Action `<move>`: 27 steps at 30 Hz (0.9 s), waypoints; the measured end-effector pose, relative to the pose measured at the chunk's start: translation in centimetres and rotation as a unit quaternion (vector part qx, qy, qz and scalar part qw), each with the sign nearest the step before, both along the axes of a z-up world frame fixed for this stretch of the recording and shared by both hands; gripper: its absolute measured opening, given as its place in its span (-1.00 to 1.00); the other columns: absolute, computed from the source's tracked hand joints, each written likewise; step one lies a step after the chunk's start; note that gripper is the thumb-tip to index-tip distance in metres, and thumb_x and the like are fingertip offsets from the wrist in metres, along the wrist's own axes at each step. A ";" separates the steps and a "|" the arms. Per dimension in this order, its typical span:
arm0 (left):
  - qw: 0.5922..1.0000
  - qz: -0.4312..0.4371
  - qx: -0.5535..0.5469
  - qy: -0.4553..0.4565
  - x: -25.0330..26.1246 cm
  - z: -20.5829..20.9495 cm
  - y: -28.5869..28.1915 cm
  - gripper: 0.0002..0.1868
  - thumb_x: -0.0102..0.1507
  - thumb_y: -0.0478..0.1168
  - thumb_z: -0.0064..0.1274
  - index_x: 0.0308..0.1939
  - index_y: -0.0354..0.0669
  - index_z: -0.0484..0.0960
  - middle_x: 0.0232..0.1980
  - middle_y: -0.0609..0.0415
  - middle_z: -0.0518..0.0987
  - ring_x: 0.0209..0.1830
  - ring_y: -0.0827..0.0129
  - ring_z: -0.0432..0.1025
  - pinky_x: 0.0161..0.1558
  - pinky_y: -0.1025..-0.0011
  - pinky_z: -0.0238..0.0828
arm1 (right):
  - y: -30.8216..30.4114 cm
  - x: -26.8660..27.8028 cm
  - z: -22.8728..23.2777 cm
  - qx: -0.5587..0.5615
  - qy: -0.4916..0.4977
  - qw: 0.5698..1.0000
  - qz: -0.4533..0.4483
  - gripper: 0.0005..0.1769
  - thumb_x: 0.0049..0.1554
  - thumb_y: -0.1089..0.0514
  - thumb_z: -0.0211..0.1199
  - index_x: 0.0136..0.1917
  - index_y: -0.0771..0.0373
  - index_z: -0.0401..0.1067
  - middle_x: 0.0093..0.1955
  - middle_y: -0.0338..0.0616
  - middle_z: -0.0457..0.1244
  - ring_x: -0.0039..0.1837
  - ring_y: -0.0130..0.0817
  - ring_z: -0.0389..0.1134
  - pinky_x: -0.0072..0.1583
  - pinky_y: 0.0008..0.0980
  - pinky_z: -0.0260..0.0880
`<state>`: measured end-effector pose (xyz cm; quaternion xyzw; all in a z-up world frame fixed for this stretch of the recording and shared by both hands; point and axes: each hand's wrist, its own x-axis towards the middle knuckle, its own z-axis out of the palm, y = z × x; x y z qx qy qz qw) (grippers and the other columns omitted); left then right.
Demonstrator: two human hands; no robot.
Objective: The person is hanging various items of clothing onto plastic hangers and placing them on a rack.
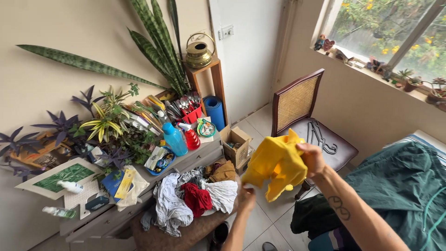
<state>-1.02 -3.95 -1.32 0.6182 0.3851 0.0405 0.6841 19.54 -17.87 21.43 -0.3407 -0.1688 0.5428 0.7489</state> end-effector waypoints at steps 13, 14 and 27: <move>0.974 0.077 0.069 -0.201 1.8 0.0 9.9 -0.55 0.46 0.02 -0.12 -0.05 -0.33 0.66 -0.18 0.08 0.71 -0.21 0.42 0.53 -0.16 0.43 0.48 | -3.7 7.3 -1.3 -0.033 -0.045 0.998 -0.004 -0.48 0.07 0.02 0.29 0.18 0.44 0.42 0.06 0.12 0.40 0.02 -0.11 0.47 0.12 -0.17 0.47; 0.967 0.044 0.210 -0.139 0.3 3.6 10.4 -0.65 0.41 -0.04 0.01 -0.13 -0.29 0.70 -0.26 0.04 0.69 -0.29 0.39 0.49 -0.23 0.40 0.42 | -3.8 8.1 -2.4 -0.090 -0.104 0.990 -0.009 -0.55 0.11 0.07 0.28 0.14 0.47 0.42 0.04 0.11 0.39 0.02 -0.12 0.46 0.13 -0.16 0.47; 0.943 0.010 0.142 -0.301 -11.0 19.2 7.3 -0.80 0.46 -0.18 -0.02 -0.01 -0.29 0.47 -0.11 0.00 0.59 -0.09 0.42 0.47 -0.06 0.42 0.43 | -2.7 8.3 -10.9 -0.170 -0.093 0.966 -0.171 -0.62 0.15 0.10 0.19 0.14 0.39 0.43 0.07 -0.03 0.39 0.09 -0.24 0.43 0.20 -0.26 0.39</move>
